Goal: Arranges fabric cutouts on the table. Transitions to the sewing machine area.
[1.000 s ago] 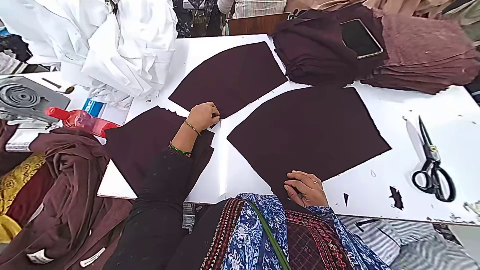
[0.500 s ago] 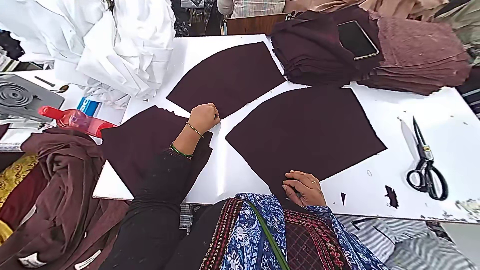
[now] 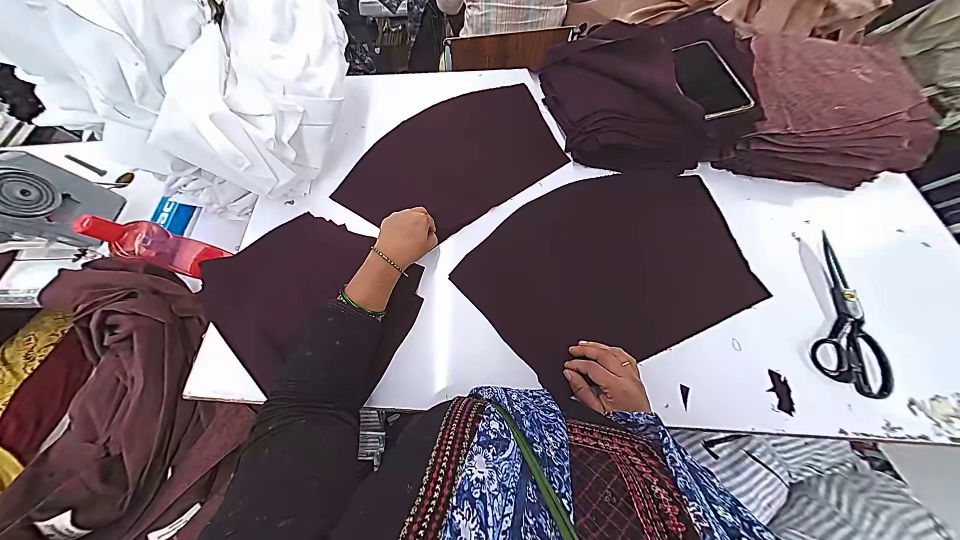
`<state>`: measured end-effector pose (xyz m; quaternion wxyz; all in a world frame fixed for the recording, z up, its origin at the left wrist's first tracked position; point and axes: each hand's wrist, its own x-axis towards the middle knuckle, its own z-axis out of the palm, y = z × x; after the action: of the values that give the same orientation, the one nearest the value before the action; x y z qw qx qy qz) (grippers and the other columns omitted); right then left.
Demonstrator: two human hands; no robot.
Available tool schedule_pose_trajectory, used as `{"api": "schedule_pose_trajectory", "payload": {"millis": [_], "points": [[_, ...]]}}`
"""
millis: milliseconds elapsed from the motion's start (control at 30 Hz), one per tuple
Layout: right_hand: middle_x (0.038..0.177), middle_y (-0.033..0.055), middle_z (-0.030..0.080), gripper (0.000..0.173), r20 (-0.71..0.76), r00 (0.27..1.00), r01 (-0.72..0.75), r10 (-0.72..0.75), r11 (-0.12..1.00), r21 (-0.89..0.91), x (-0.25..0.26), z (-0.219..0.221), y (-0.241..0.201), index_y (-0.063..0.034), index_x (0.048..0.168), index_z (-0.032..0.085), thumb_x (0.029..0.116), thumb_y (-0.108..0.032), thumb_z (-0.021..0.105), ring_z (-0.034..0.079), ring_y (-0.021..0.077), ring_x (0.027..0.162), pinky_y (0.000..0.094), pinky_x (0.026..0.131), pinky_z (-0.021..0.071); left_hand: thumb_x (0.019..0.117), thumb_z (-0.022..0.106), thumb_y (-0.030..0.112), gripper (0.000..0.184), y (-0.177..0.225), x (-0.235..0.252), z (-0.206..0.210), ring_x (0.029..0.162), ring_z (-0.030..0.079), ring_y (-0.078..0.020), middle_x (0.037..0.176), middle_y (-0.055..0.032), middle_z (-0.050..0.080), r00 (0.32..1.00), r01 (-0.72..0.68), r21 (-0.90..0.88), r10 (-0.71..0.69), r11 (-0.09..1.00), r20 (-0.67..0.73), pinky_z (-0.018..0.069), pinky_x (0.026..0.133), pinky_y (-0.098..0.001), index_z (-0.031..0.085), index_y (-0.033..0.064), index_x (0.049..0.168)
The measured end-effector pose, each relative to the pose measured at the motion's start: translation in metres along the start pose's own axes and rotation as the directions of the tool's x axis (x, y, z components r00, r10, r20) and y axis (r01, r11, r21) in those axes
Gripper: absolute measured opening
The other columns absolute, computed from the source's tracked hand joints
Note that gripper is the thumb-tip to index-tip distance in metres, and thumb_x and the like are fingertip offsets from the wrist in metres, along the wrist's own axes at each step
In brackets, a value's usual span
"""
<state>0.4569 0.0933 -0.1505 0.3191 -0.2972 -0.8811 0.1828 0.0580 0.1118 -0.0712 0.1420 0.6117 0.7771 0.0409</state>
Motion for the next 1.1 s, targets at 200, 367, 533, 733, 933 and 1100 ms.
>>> {"api": "schedule_pose_trajectory", "payload": {"millis": [200, 367, 533, 733, 933, 1100], "points": [[0.103, 0.0137, 0.077, 0.031, -0.010, 1.000, -0.001, 0.001, 1.000, -0.001, 0.000, 0.001, 0.000, -0.0080, 0.081, 0.078, 0.0935, -0.026, 0.057, 0.070, 0.0340, 0.107, 0.0470, 0.097, 0.0476, 0.0995, 0.064, 0.007, 0.016, -0.030, 0.001, -0.006, 0.109, 0.067, -0.0372, 0.113, -0.0221, 0.070, 0.997, -0.066, -0.283, 0.076, 0.957, 0.023, 0.0482, 0.099, -0.0578, 0.074, -0.0049, 0.100], [0.103, 0.0134, 0.077, 0.031, -0.007, 1.000, 0.003, -0.003, 1.000, 0.000, -0.001, 0.001, 0.001, -0.0082, 0.081, 0.078, 0.0940, -0.026, 0.056, 0.070, 0.0334, 0.107, 0.0463, 0.097, 0.0473, 0.0991, 0.066, 0.009, 0.016, -0.035, 0.001, -0.008, 0.104, 0.066, -0.0355, 0.108, -0.0220, 0.069, 0.998, -0.043, -0.308, 0.052, 0.951, 0.021, 0.0487, 0.096, -0.0546, 0.073, -0.0054, 0.101], [0.103, 0.0139, 0.077, 0.031, -0.005, 1.000, 0.008, -0.008, 1.000, -0.008, -0.001, 0.001, 0.002, -0.0079, 0.082, 0.078, 0.0938, -0.026, 0.056, 0.070, 0.0343, 0.106, 0.0469, 0.097, 0.0479, 0.0920, 0.069, 0.003, 0.014, -0.028, 0.002, 0.004, 0.102, 0.067, -0.0422, 0.105, -0.0247, 0.068, 0.983, -0.144, -0.198, 0.117, 0.970, -0.143, 0.0502, 0.090, -0.0603, 0.071, -0.0059, 0.103], [0.103, 0.0140, 0.077, 0.030, -0.003, 1.000, 0.003, -0.003, 1.000, -0.005, -0.001, 0.001, 0.002, -0.0077, 0.082, 0.078, 0.0937, -0.026, 0.057, 0.070, 0.0346, 0.106, 0.0477, 0.096, 0.0485, 0.0934, 0.065, 0.003, 0.014, -0.022, 0.008, 0.016, 0.104, 0.068, -0.0425, 0.107, -0.0247, 0.071, 0.915, -0.339, -0.152, 0.287, 0.929, -0.285, 0.0525, 0.092, -0.0579, 0.074, -0.0056, 0.101], [0.105, 0.0144, 0.077, 0.031, 0.006, 1.000, -0.008, 0.008, 1.000, 0.003, 0.000, 0.000, 0.000, -0.0070, 0.083, 0.079, 0.0941, -0.026, 0.057, 0.070, 0.0353, 0.107, 0.0491, 0.096, 0.0482, 0.0960, 0.068, 0.016, 0.024, -0.009, 0.010, 0.025, 0.109, 0.068, -0.0445, 0.112, -0.0253, 0.071, 0.895, -0.375, -0.094, 0.333, 0.922, -0.297, 0.0515, 0.096, -0.0582, 0.076, -0.0039, 0.107], [0.103, 0.0142, 0.077, 0.031, -0.004, 1.000, 0.001, -0.001, 1.000, -0.001, 0.000, 0.000, 0.000, -0.0072, 0.082, 0.078, 0.0933, -0.026, 0.057, 0.070, 0.0350, 0.106, 0.0485, 0.096, 0.0482, 0.0984, 0.063, 0.010, 0.021, 0.000, 0.011, 0.023, 0.115, 0.066, -0.0435, 0.118, -0.0248, 0.071, 0.946, -0.291, -0.053, 0.279, 0.955, -0.167, 0.0488, 0.101, -0.0569, 0.076, -0.0059, 0.106]]}}
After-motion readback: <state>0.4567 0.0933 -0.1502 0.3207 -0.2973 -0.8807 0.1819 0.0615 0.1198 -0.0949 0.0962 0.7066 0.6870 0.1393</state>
